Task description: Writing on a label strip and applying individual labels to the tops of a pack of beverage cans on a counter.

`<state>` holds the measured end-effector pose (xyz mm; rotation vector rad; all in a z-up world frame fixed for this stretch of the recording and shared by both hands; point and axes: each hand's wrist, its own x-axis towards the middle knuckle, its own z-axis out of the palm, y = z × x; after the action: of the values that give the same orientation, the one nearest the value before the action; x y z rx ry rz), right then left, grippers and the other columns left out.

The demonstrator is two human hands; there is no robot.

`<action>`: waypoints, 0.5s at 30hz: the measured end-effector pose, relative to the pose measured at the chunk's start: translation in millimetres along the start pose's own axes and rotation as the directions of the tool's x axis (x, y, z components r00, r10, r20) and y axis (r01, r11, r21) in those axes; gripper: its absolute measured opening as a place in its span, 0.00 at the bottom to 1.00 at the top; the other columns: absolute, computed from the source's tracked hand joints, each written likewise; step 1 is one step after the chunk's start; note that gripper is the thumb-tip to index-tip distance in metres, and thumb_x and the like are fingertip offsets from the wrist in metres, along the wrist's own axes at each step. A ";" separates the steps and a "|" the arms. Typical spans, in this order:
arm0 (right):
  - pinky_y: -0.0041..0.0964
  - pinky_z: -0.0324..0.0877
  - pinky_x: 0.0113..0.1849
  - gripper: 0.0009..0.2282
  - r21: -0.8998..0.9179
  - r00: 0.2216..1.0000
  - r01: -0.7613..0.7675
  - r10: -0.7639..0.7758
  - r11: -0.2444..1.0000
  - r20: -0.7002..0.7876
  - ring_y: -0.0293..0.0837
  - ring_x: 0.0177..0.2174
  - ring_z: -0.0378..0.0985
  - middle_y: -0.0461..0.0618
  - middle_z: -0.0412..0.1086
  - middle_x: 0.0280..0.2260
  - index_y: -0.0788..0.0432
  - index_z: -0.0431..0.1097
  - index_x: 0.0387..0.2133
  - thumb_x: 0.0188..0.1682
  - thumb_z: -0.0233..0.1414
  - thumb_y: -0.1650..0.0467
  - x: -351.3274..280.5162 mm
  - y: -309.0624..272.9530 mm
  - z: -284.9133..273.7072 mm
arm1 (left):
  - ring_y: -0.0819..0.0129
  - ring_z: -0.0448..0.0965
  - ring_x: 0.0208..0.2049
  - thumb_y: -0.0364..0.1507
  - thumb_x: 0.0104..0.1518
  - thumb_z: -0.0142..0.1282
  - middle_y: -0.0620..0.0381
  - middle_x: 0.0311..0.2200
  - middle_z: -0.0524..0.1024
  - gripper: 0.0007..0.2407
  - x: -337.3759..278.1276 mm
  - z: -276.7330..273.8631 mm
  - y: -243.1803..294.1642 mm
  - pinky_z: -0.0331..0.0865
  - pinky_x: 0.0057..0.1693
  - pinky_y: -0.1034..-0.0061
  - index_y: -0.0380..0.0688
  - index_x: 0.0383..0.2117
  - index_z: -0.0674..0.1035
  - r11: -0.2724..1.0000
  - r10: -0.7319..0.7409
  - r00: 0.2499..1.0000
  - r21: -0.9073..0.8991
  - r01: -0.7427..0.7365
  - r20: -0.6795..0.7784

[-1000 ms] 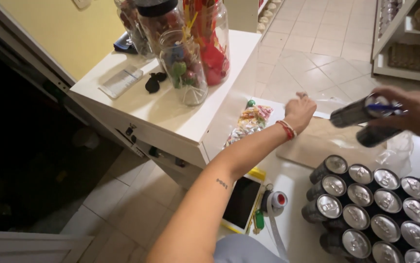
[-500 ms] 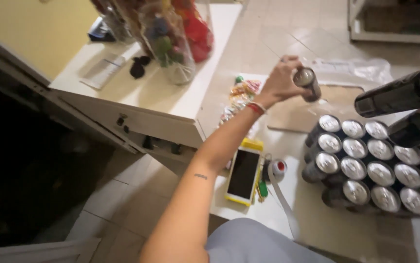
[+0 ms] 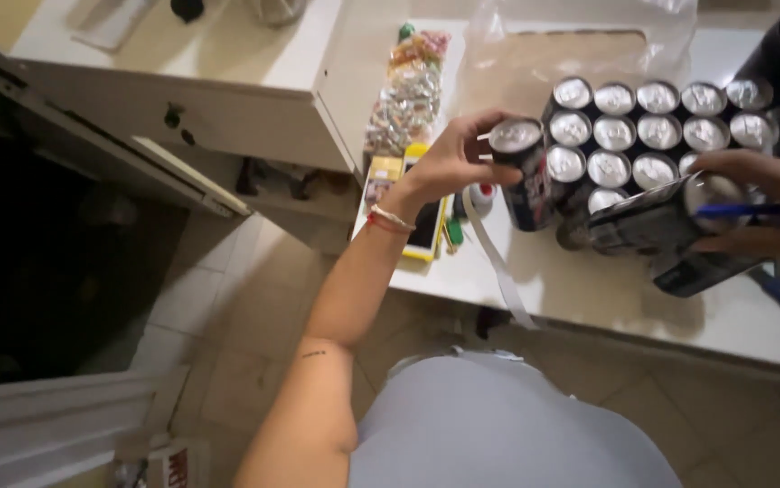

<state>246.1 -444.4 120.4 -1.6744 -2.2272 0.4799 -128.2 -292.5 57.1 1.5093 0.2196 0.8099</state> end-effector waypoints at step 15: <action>0.40 0.71 0.24 0.27 -0.637 0.805 -0.136 0.459 0.759 0.376 0.50 0.27 0.80 0.49 0.80 0.37 0.31 0.52 0.61 0.50 0.45 0.45 -45.8 -73.8 73.1 | 0.56 0.74 0.55 0.18 0.49 0.71 0.54 0.53 0.75 0.25 -29.4 90.7 -35.6 0.71 0.55 0.63 0.50 0.53 0.73 0.820 -0.188 0.876 0.562 -0.109 0.444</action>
<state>163.0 -513.3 85.6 -2.5248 -2.6694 0.3602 -83.3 -377.0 22.5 2.2255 0.1216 0.3006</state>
